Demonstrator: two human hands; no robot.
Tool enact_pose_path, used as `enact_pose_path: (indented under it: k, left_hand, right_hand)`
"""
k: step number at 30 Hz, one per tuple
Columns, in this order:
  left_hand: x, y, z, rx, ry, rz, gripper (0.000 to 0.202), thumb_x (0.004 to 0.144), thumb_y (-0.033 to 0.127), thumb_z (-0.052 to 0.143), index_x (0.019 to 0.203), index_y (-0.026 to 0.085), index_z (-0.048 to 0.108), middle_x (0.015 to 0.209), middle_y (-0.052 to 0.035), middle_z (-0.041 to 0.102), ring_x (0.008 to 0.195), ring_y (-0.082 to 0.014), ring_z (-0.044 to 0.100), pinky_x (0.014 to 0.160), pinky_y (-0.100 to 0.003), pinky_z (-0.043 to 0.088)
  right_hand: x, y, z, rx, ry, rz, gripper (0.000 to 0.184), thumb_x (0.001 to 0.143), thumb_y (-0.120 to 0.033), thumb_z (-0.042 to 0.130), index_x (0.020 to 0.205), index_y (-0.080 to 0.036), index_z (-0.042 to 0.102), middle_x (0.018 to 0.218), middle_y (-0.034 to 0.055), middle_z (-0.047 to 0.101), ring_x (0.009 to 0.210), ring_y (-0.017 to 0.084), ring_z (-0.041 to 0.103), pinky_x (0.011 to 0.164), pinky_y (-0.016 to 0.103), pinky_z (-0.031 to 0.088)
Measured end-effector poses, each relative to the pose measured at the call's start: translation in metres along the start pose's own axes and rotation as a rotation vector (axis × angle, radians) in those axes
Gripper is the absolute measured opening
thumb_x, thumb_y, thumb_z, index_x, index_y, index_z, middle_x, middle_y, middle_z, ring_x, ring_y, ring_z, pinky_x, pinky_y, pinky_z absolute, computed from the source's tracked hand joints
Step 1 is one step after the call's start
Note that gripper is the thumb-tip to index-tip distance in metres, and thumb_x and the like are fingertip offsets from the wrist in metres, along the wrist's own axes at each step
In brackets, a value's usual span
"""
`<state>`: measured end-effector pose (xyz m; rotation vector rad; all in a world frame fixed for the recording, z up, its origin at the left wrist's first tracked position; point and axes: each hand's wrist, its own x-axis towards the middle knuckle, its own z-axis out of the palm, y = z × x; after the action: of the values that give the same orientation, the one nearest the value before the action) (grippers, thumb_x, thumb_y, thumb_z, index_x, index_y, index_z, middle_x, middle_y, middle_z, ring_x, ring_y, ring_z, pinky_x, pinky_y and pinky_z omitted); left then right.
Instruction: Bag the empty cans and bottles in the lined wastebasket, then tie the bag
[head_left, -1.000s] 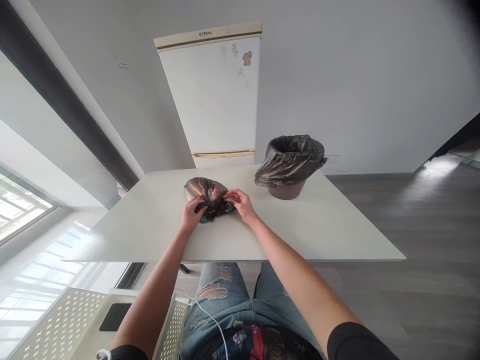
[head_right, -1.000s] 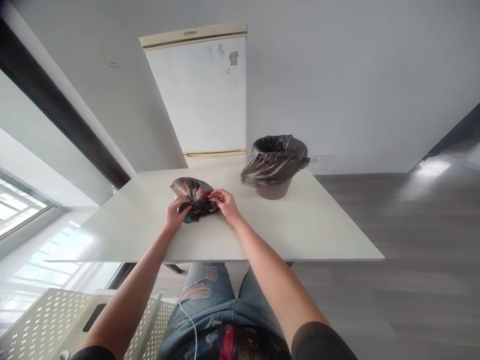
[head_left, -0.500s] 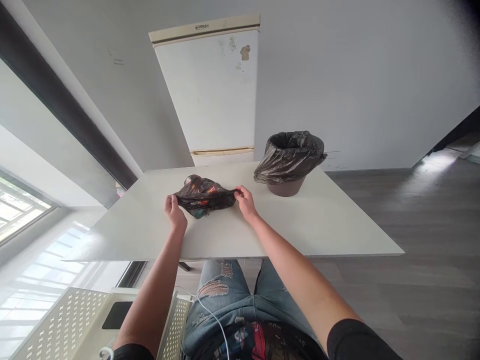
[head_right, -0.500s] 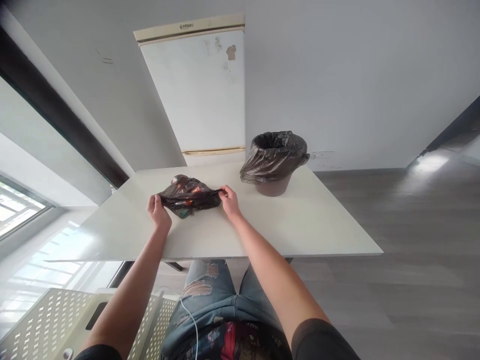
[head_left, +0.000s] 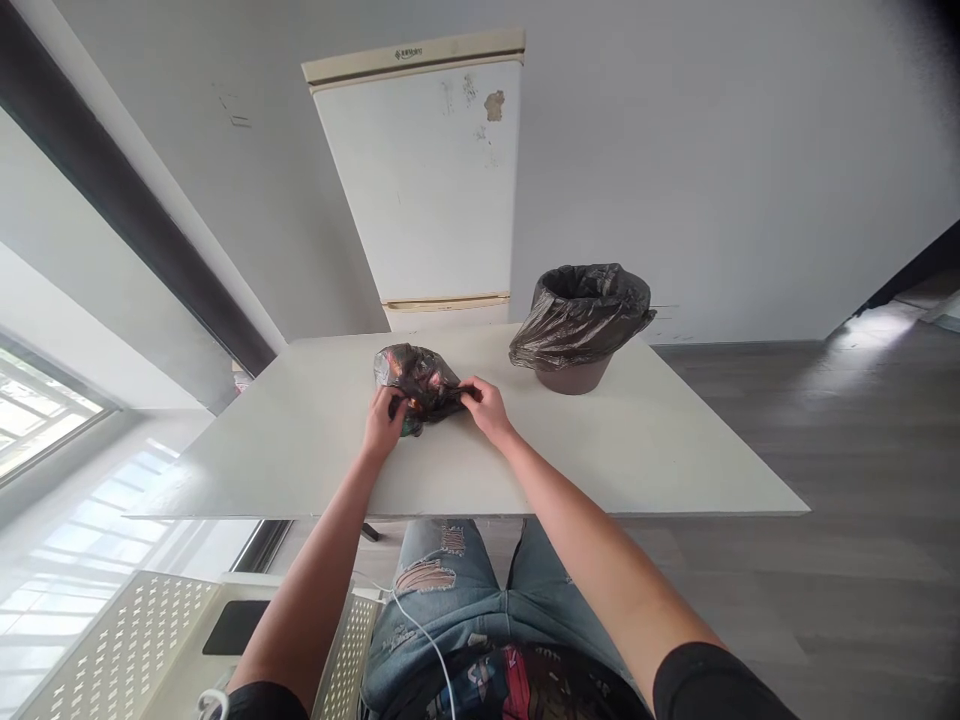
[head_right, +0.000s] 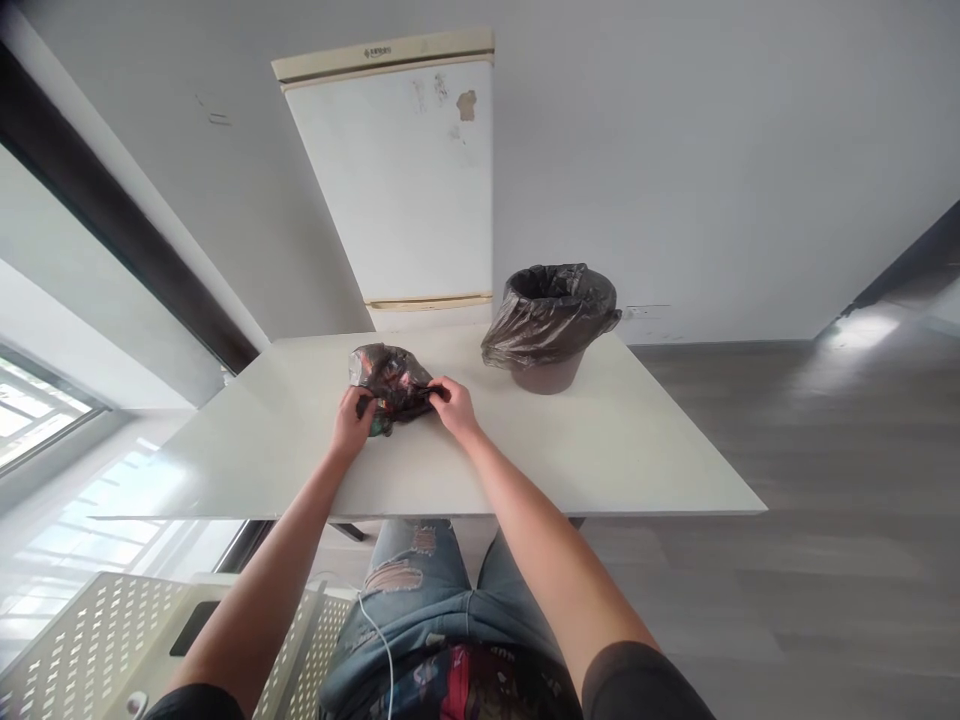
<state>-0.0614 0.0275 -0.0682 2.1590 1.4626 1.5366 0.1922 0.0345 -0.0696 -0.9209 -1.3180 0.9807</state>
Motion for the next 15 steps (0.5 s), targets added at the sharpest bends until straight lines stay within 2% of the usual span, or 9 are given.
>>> enact_pose_path:
  k: [3,5,11,15]
  left_hand:
    - [0.001,-0.003,-0.008,-0.055,0.251,-0.119,0.006,0.098,0.029,0.06,0.1,0.023,0.059,0.096,-0.0044,0.06,0.088,-0.0215,0.055,0.084,-0.034,0.043]
    - [0.002,-0.004,-0.013,-0.03,0.378,-0.141,0.005,0.1,0.028,0.058,0.1,0.023,0.058,0.098,-0.0047,0.058,0.089,-0.0208,0.053,0.085,-0.033,0.043]
    - [0.003,-0.006,-0.019,0.054,0.53,-0.135,0.009,0.102,0.023,0.051,0.101,0.022,0.059,0.104,-0.0073,0.053,0.096,-0.0223,0.053,0.09,-0.036,0.043]
    - [0.003,-0.008,-0.02,0.057,0.626,-0.199,0.009,0.102,0.023,0.051,0.101,0.021,0.059,0.106,-0.0076,0.052,0.096,-0.0226,0.052,0.091,-0.037,0.043]
  right_hand:
    - [0.006,0.009,-0.004,0.005,0.147,0.047,0.017,0.076,-0.032,0.057,0.088,-0.023,0.066,0.084,0.0021,0.067,0.079,0.02,0.057,0.076,0.032,0.049]
    - [0.009,0.014,-0.005,0.013,0.213,0.084,0.018,0.075,-0.032,0.055,0.089,-0.024,0.063,0.084,0.0025,0.066,0.076,0.02,0.056,0.071,0.032,0.049]
    - [0.011,0.018,-0.009,0.087,0.325,0.173,0.029,0.075,-0.034,0.053,0.102,-0.025,0.058,0.102,0.0056,0.065,0.074,0.018,0.059,0.06,0.03,0.049]
    - [0.013,0.014,-0.011,0.172,0.299,0.175,0.035,0.073,-0.035,0.055,0.106,-0.024,0.056,0.104,0.0053,0.063,0.077,0.018,0.061,0.06,0.03,0.05]
